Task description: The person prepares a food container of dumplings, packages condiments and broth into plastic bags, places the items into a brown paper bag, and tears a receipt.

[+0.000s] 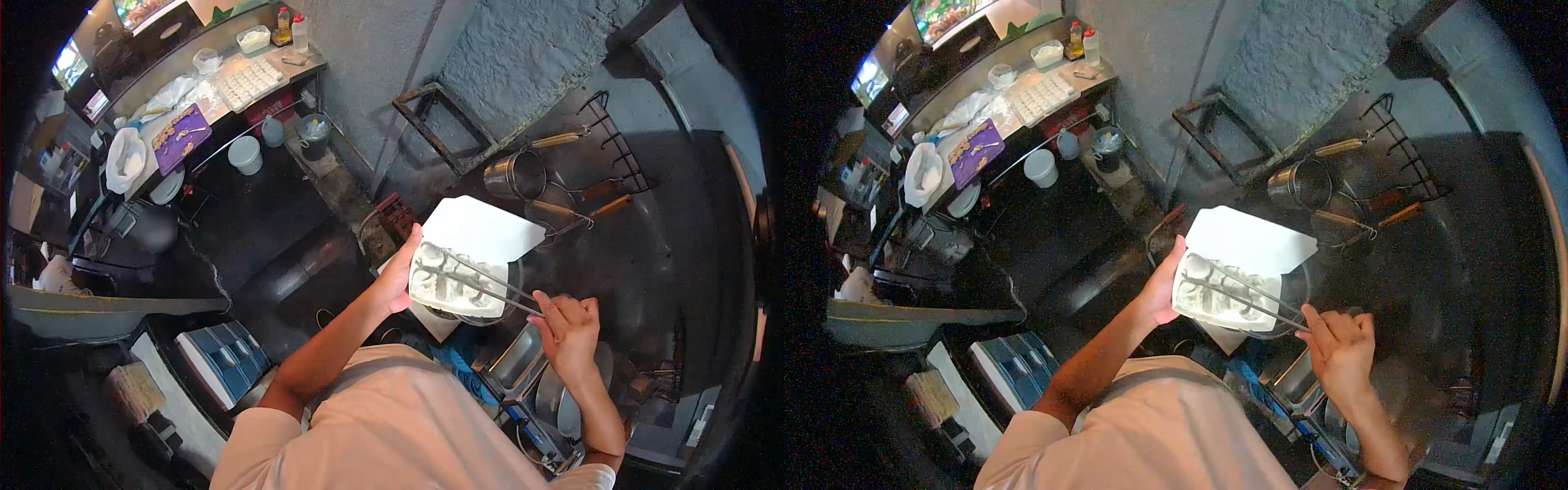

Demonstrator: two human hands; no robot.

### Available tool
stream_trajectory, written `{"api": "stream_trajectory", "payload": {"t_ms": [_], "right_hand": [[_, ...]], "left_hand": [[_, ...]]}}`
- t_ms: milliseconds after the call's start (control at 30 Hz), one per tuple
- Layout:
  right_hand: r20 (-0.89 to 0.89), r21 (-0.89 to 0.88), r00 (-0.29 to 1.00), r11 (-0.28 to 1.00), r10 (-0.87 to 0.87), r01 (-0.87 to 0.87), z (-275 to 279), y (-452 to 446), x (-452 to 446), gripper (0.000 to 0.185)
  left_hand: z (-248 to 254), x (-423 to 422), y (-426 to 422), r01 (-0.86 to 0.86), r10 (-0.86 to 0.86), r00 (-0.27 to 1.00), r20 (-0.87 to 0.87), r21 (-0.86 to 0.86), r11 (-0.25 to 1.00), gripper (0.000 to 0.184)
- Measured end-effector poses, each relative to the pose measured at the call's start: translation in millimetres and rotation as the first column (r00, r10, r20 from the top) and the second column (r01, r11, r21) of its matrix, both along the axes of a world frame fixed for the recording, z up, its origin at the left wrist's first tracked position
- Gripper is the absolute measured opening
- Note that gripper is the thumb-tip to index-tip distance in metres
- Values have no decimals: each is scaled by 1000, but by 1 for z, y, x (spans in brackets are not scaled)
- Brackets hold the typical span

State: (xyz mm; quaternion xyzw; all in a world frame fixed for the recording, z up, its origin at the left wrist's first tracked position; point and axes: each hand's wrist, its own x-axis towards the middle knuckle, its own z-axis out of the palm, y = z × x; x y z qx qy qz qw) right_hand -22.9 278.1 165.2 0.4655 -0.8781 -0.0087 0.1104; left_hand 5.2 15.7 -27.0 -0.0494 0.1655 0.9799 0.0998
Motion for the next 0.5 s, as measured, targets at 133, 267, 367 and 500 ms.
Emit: {"api": "stream_trajectory", "payload": {"t_ms": [133, 267, 367, 500], "right_hand": [[59, 36, 997, 998, -53, 51, 7, -3, -7, 32], [659, 42, 710, 954, -249, 295, 8, 10, -30, 28], [861, 178, 383, 903, -335, 391, -2, 20, -45, 28], [694, -38, 698, 960, -175, 278, 1, 8, -35, 29]], "left_hand": [[-9, -3, 3, -2, 2, 1000, 26, -18, 1000, 80], [-13, -4, 3, 3, -2, 999, 54, -22, 1000, 80], [-12, -3, 3, -4, 5, 999, 34, -24, 1000, 81], [-7, 1, -4, -19, 20, 999, 28, -34, 999, 84]]}}
